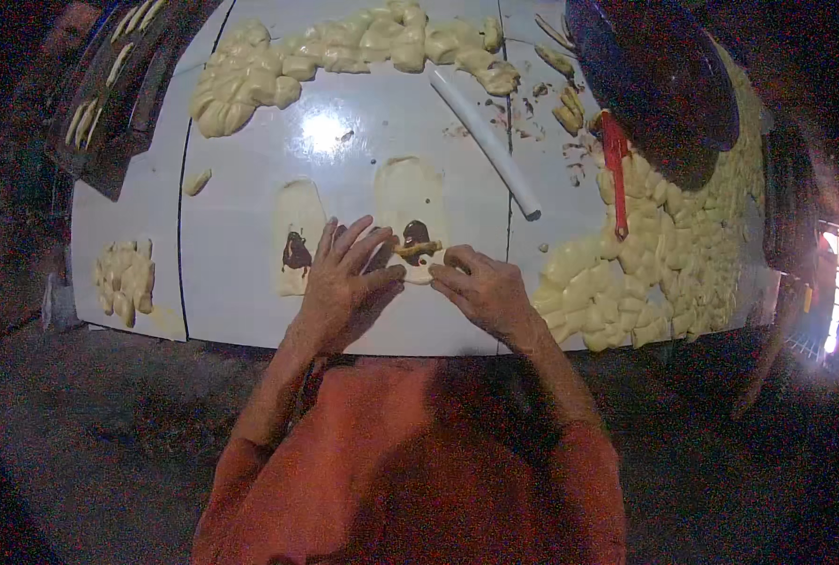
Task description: The person flattens pieces of dough with a rolling pin, applies dark filling from a bowl using a spatula, rolls the pieces into cylinders, and places them onto a metal tray.
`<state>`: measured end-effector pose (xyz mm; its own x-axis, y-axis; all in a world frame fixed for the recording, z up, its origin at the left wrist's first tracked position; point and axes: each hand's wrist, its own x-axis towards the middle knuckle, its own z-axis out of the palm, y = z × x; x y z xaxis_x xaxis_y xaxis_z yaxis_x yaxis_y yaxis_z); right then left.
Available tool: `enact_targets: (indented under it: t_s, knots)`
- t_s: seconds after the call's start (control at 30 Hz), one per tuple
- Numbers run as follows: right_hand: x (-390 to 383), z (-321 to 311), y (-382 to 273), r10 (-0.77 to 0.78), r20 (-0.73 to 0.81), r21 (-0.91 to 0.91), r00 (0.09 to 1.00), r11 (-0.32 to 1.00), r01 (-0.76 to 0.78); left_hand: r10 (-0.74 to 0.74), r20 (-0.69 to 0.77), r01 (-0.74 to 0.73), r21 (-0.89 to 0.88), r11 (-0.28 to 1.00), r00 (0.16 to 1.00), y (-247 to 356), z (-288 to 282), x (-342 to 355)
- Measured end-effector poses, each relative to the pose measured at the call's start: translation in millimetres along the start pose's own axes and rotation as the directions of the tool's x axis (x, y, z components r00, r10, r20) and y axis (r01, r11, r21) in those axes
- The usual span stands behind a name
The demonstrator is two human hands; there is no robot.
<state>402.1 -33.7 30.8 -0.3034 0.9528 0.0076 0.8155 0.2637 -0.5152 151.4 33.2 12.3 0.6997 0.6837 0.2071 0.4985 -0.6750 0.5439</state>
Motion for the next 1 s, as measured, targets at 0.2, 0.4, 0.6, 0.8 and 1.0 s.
enact_targets:
  t_s: [0.2, 0.4, 0.6, 0.8, 1.0]
  knots:
    - [13.0, -1.4, 1.7, 0.151, -0.067, 0.393, 0.986, 0.912, -0.113, -0.086, -0.011, 0.085, -0.073, 0.994, 0.996, 7.6, -1.9, 10.2]
    - [33.8, -3.7, 14.1, 0.239, -0.109, 0.312, 0.965, 0.93, -0.195, -0.241, -0.215, 0.246, -0.006, 0.969, 0.946, -10.5, 3.9, 20.4]
    - [33.6, -15.0, 10.5, 0.208, -0.062, 0.25, 0.976, 0.95, -0.187, -0.213, -0.068, 0.215, 0.029, 0.976, 0.975, -11.9, 2.5, 13.2]
    - [41.9, -14.9, 15.3, -0.049, -0.017, 0.024, 0.999, 0.998, 0.05, -0.088, -0.046, 0.089, 0.013, 0.996, 0.995, -8.0, 2.2, 25.8]
    - [54.5, -8.4, 21.9, 0.036, -0.032, 0.034, 0.999, 0.999, -0.035, -0.215, -0.08, 0.218, 0.029, 0.976, 0.973, -5.3, 4.2, 39.5]
